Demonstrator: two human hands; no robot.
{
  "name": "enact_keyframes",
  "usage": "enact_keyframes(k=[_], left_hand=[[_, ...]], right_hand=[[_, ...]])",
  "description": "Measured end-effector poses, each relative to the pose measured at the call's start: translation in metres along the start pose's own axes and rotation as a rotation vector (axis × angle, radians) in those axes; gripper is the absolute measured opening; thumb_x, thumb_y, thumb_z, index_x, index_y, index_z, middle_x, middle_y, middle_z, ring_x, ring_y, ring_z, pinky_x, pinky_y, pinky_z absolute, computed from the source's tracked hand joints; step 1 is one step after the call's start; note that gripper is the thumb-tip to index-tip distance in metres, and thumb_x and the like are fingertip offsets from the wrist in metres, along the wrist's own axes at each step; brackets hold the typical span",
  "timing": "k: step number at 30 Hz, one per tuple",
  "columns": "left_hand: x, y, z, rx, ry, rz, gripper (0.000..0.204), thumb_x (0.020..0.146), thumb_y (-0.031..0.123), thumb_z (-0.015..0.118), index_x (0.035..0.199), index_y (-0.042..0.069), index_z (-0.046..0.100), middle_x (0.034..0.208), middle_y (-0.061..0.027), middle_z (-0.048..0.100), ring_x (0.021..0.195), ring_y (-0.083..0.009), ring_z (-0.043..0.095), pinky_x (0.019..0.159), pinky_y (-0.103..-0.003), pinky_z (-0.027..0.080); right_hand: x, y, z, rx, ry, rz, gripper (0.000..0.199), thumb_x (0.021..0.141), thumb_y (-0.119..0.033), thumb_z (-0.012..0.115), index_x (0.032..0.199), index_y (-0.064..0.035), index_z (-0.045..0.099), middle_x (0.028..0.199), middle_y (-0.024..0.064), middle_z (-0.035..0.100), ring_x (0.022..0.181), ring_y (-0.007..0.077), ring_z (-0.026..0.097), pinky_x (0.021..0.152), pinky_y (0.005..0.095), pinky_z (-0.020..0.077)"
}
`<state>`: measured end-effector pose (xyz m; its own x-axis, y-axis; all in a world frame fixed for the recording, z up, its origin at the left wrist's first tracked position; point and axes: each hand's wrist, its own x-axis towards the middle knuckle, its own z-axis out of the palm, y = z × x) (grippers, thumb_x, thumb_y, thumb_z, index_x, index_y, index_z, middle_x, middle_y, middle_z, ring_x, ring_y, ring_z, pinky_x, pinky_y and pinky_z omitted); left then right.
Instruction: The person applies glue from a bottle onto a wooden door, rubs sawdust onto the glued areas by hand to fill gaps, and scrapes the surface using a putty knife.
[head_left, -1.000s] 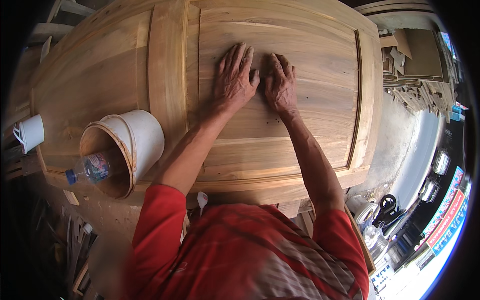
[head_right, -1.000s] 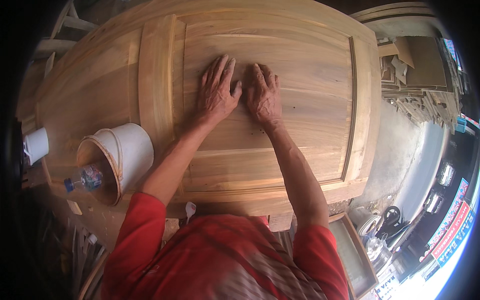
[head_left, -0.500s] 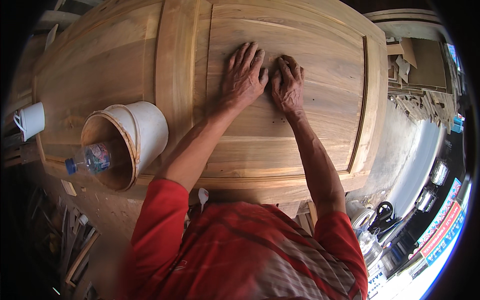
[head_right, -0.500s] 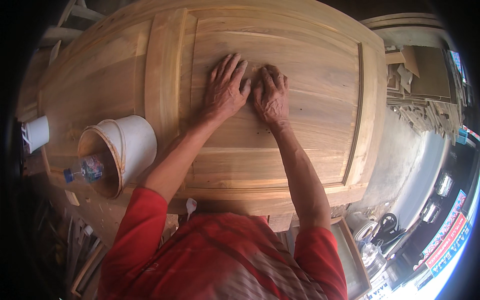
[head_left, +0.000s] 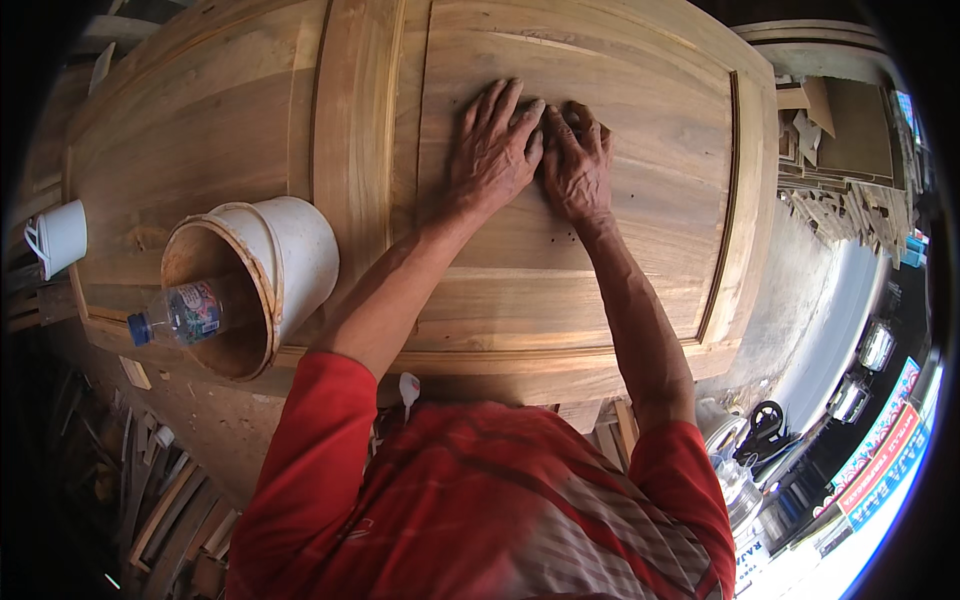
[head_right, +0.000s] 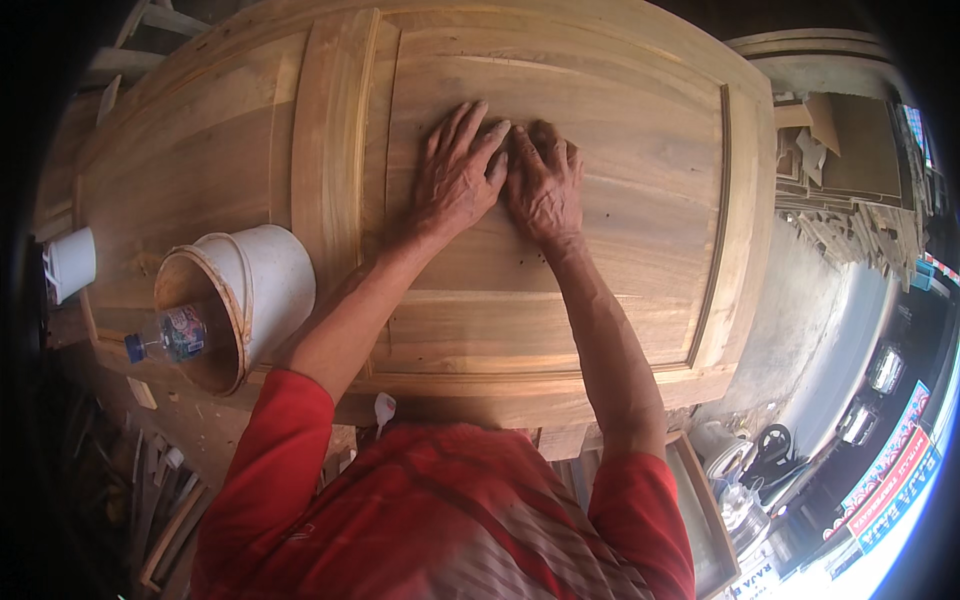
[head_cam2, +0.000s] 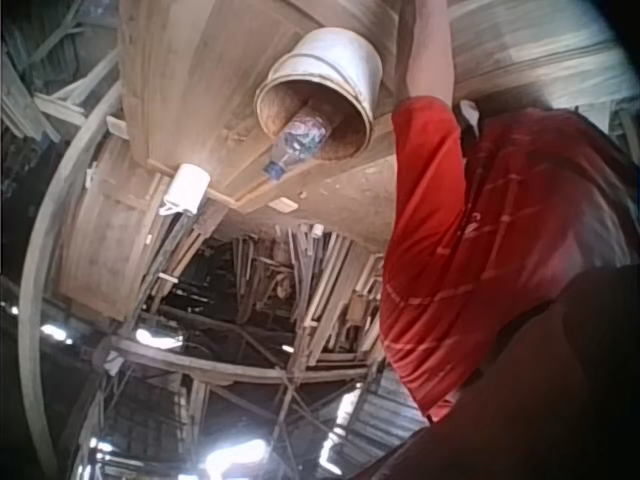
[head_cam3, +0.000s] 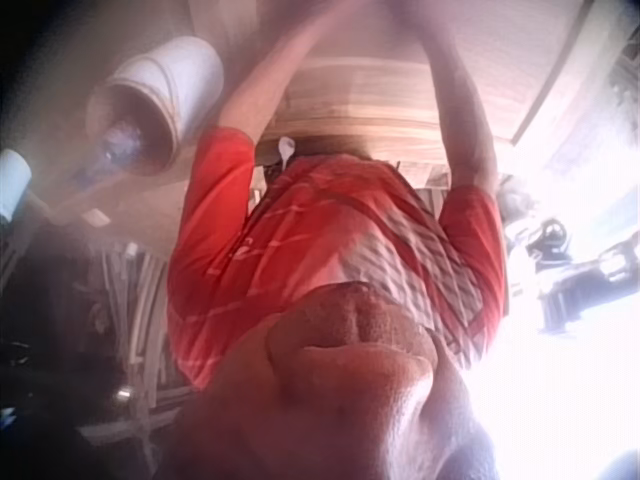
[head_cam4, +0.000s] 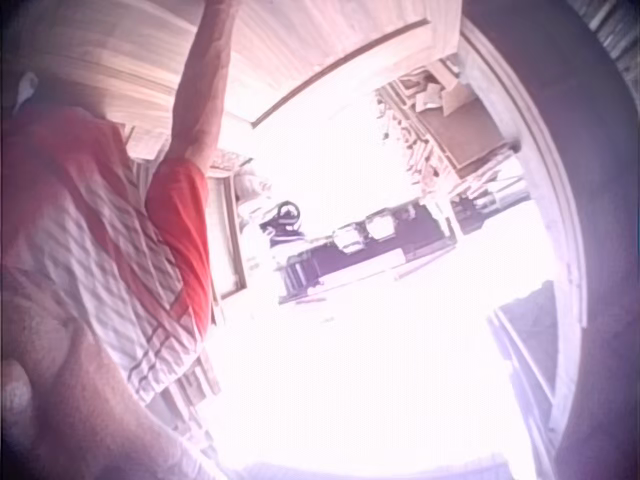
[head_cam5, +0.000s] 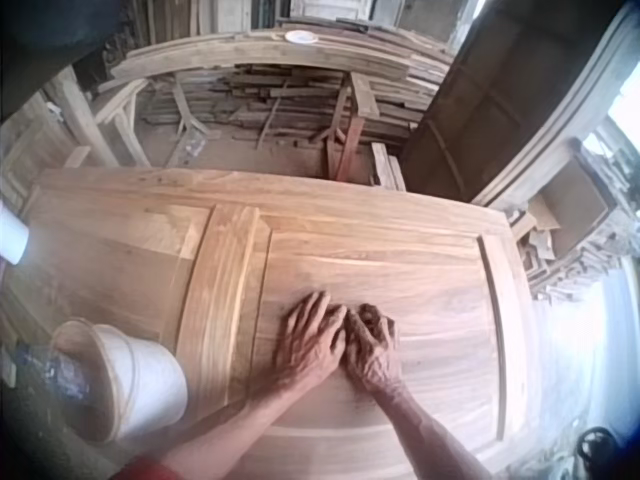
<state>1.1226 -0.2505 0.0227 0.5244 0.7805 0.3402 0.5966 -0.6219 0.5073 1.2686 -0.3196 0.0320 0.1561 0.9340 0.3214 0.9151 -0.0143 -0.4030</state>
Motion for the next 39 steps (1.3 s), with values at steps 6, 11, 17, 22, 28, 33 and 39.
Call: enact_keyframes(k=[6,11,17,22,28,33,39], left_hand=[[0.001,0.000,0.000,0.025,-0.015,0.022,0.044,0.095,0.022,0.070,0.138,0.016,0.070,0.155,-0.0197,0.051,0.147,-0.0377,0.045,0.121,-0.052,0.036],[0.001,0.003,-0.001,0.024,0.019,0.040,0.042,0.096,0.021,0.069,0.138,0.016,0.071,0.155,-0.0199,0.051,0.147,-0.0378,0.045,0.121,-0.052,0.037],[0.003,0.004,-0.005,0.059,-0.029,0.044,0.056,0.098,0.021,0.066,0.152,0.012,0.056,0.154,-0.0204,0.052,0.146,-0.0385,0.046,0.122,-0.053,0.035],[0.006,0.004,-0.005,0.041,-0.045,0.037,0.061,0.098,0.020,0.067,0.154,0.004,0.051,0.155,-0.0211,0.051,0.147,-0.0387,0.045,0.122,-0.053,0.035],[0.004,0.005,-0.007,0.058,-0.073,0.028,0.058,0.096,0.019,0.068,0.149,0.000,0.053,0.157,-0.0207,0.050,0.148,-0.0386,0.044,0.121,-0.053,0.036],[0.001,0.007,-0.010,0.075,-0.099,0.018,0.056,0.096,0.019,0.069,0.147,-0.001,0.056,0.158,-0.0200,0.049,0.149,-0.0385,0.043,0.121,-0.052,0.036],[0.005,0.005,-0.004,0.071,-0.107,0.011,0.057,0.095,0.019,0.070,0.147,-0.001,0.055,0.158,-0.0196,0.048,0.149,-0.0388,0.043,0.121,-0.053,0.035]], right_hand=[[0.000,0.003,0.003,-0.018,0.020,-0.022,0.049,0.092,-0.013,0.068,0.141,-0.0081,0.066,0.145,0.0202,0.058,0.125,0.0422,0.055,0.108,0.0523,0.0446],[-0.002,0.009,0.005,-0.050,0.017,-0.027,0.049,0.093,-0.015,0.067,0.141,-0.0062,0.065,0.144,0.0197,0.059,0.125,0.0410,0.056,0.108,0.0513,0.0450],[0.001,0.004,0.001,-0.069,-0.024,-0.042,0.052,0.094,-0.015,0.067,0.144,-0.0043,0.061,0.146,0.0205,0.057,0.124,0.0403,0.057,0.107,0.0515,0.0454],[-0.001,0.011,0.001,0.106,0.055,0.061,0.047,0.096,-0.011,0.065,0.141,0.0005,0.062,0.143,0.0222,0.058,0.127,0.0416,0.056,0.108,0.0518,0.0452],[-0.004,0.012,-0.002,0.235,0.190,0.144,0.022,0.094,0.002,0.065,0.115,0.0045,0.070,0.126,0.0203,0.068,0.114,0.0416,0.064,0.099,0.0473,0.0533],[-0.008,0.012,-0.003,0.251,0.175,0.151,0.020,0.092,0.003,0.067,0.112,0.0022,0.068,0.122,0.0179,0.068,0.112,0.0392,0.065,0.097,0.0472,0.0532],[-0.005,0.016,-0.003,0.262,0.158,0.147,0.022,0.091,0.003,0.070,0.112,0.0013,0.067,0.123,0.0171,0.068,0.110,0.0381,0.065,0.096,0.0467,0.0534]])
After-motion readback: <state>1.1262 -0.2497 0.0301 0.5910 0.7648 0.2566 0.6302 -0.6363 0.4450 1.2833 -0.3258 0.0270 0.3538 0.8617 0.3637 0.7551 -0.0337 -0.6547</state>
